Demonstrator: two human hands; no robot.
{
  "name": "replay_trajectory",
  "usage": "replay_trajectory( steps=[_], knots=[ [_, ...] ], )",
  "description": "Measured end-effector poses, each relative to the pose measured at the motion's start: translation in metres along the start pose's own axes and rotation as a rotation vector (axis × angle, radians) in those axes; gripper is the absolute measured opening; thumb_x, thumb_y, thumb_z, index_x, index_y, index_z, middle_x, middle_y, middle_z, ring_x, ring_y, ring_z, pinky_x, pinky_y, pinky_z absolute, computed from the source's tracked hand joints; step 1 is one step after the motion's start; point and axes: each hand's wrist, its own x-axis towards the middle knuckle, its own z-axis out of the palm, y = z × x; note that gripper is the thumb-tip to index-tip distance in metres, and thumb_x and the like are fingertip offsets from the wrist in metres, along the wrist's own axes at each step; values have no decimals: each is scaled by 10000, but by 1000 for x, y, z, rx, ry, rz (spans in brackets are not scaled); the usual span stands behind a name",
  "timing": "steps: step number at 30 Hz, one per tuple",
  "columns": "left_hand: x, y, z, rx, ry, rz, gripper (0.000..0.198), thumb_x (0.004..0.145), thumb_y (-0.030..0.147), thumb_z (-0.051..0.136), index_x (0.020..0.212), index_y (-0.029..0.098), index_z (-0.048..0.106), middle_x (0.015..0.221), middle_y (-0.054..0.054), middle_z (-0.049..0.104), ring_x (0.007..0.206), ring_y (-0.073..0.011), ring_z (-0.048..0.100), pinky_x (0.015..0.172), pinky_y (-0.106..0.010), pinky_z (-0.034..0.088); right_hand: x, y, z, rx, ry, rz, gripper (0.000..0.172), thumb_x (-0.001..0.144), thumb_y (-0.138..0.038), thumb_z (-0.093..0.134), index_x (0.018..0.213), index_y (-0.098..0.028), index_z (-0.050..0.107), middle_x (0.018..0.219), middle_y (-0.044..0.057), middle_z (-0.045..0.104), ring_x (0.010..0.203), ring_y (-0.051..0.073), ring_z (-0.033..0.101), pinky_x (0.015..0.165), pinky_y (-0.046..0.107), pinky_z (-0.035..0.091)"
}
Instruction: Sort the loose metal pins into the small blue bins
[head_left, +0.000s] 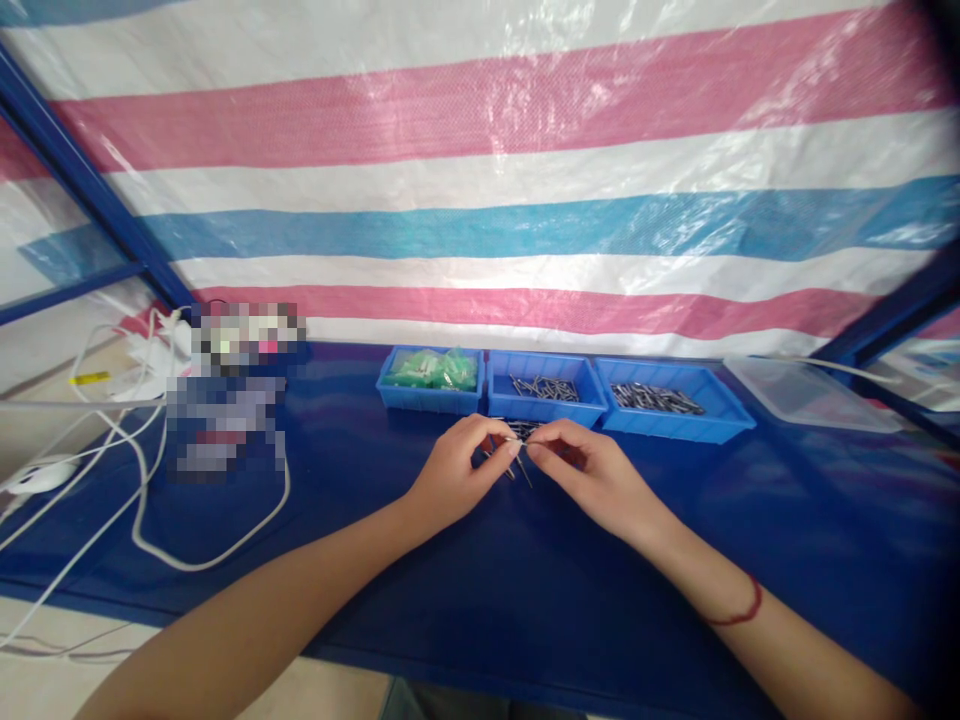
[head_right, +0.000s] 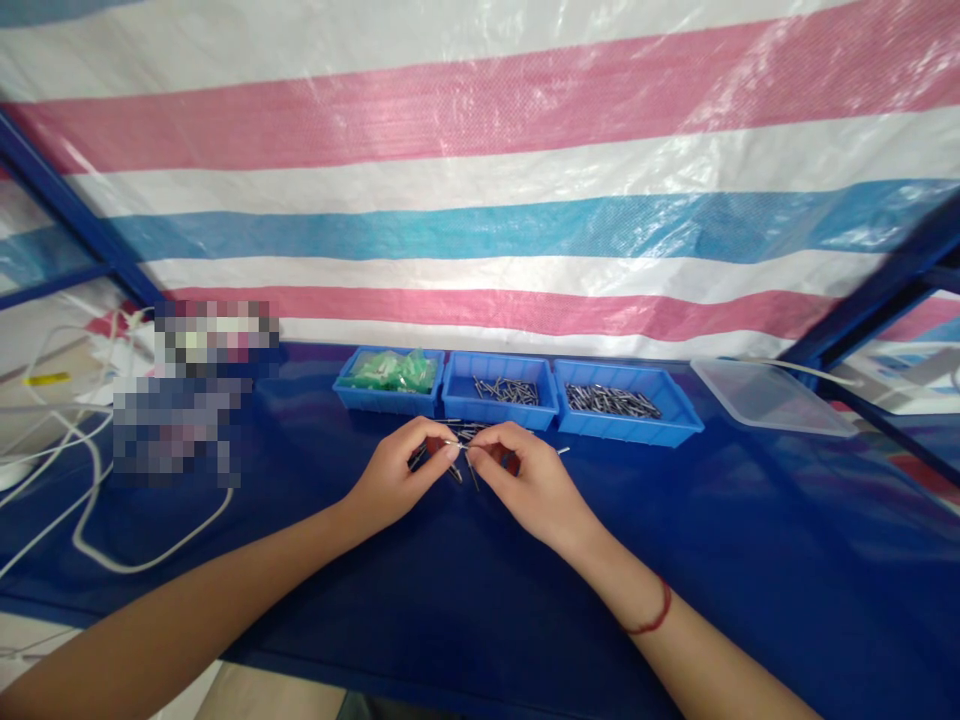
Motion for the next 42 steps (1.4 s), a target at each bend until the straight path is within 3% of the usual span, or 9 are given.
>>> replay_trajectory(
  steps=[5, 8, 11, 15, 21, 25, 29, 32, 42],
  knots=[
    [-2, -3, -2, 197, -111, 93, 266, 898, 333, 541, 1124, 207, 600, 1050, -61, 626, 1017, -208, 537, 907, -350, 406, 15, 14, -45, -329, 291, -34, 222, 855, -389, 536, 845, -203, 656, 854, 49, 670, 764, 194, 597, 646, 305, 431],
    [-4, -6, -2, 294, -229, 170, 272, 904, 370, 524, 1108, 233, 641, 1130, -74, 601, 1097, -234, 497, 948, -382, 384, 23, 33, -80, -632, 499, 42, 190, 823, -351, 553, 784, -195, 655, 800, 69, 666, 741, 220, 586, 658, 332, 403],
    [-4, -8, 0, 349, -298, 211, 289, 892, 395, 538, 1113, 248, 653, 1170, -78, 586, 1118, -249, 480, 947, -400, 380, 24, 52, -104, -850, 577, 159, 212, 810, -357, 549, 770, -184, 664, 790, 119, 657, 721, 258, 561, 613, 360, 352],
    [-4, -8, 0, 373, -328, 216, 257, 909, 372, 516, 1089, 258, 661, 1147, -58, 604, 1104, -240, 485, 926, -391, 378, 18, 67, -113, -1003, 592, 195, 282, 835, -412, 514, 765, -195, 679, 728, 137, 615, 675, 276, 512, 590, 373, 287],
    [-3, -6, -2, 398, -331, 212, 220, 936, 340, 476, 1013, 272, 671, 1075, -23, 629, 1075, -213, 494, 915, -370, 356, 19, 55, -105, -1038, 676, -49, 246, 865, -362, 497, 800, -194, 666, 798, 143, 650, 727, 284, 534, 627, 395, 336],
    [-4, -6, -1, 418, -320, 226, 256, 901, 437, 518, 1021, 266, 666, 1140, -36, 614, 1112, -225, 486, 931, -379, 345, 20, 31, -76, -834, 568, -228, 155, 845, -272, 553, 750, -184, 639, 799, 90, 672, 771, 244, 585, 773, 394, 408],
    [-6, -9, 2, 434, -325, 280, 361, 893, 472, 515, 1209, 312, 582, 1306, -40, 546, 1210, -240, 440, 979, -412, 319, 13, 8, -36, -638, 305, -372, 134, 870, -231, 534, 798, -190, 639, 836, 60, 675, 829, 217, 588, 802, 356, 433],
    [-7, -11, 4, 448, -327, 284, 320, 906, 442, 503, 1187, 320, 595, 1325, -17, 545, 1238, -240, 428, 1015, -445, 285, 7, 0, -18, -576, 108, -407, 139, 881, -213, 524, 796, -189, 632, 836, 51, 668, 830, 206, 583, 800, 347, 442],
    [-3, -12, 2, 399, -332, 246, 217, 940, 290, 469, 1060, 229, 639, 1158, -2, 651, 1143, -202, 504, 992, -368, 338, 5, 9, -19, -650, -146, -215, 142, 880, -189, 502, 887, -192, 644, 878, 56, 644, 821, 202, 598, 768, 345, 470]
  ],
)
